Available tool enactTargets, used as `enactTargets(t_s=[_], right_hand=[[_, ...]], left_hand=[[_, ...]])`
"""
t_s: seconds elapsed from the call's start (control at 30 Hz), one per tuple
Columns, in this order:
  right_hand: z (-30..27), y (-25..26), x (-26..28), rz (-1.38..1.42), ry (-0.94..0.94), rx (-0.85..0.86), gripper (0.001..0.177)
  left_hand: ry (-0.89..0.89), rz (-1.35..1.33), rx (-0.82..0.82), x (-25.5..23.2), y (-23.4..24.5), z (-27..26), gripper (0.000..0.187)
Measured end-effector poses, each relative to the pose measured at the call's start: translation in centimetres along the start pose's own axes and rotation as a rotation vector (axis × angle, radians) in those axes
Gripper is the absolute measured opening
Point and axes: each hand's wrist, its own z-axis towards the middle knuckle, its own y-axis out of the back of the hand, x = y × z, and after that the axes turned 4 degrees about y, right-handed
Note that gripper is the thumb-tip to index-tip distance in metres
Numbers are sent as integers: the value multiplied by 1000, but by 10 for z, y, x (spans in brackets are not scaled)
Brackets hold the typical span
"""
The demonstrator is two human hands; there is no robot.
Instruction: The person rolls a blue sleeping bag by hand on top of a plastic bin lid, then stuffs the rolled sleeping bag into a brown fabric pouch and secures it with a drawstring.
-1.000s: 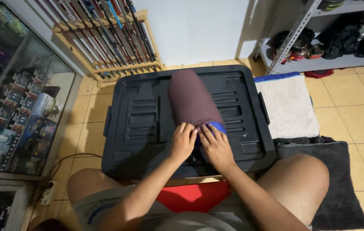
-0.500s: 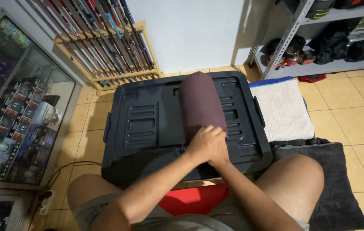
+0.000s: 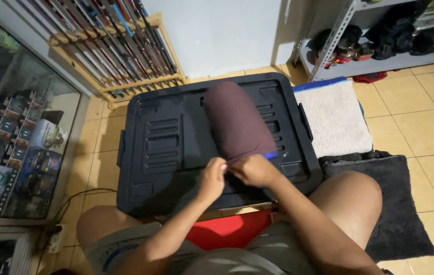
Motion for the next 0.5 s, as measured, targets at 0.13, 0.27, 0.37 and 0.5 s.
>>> enactTargets(t_s=[0.13,0.27,0.37,0.5], right_hand=[[8,29,53,45,144,-107,12],[-10,7,54,-310,-51,-286,12],[-16,10,56,-482,-166,-322,16],[-23,-2,59,-601,-271,-257,35]], left_hand=[[199,88,-8,52,-5,-11,15],[341,124,-3,52,1,-22,18],[379,100,-46,48,0,-22,17],[304,66,-145,14,14,-10,14]])
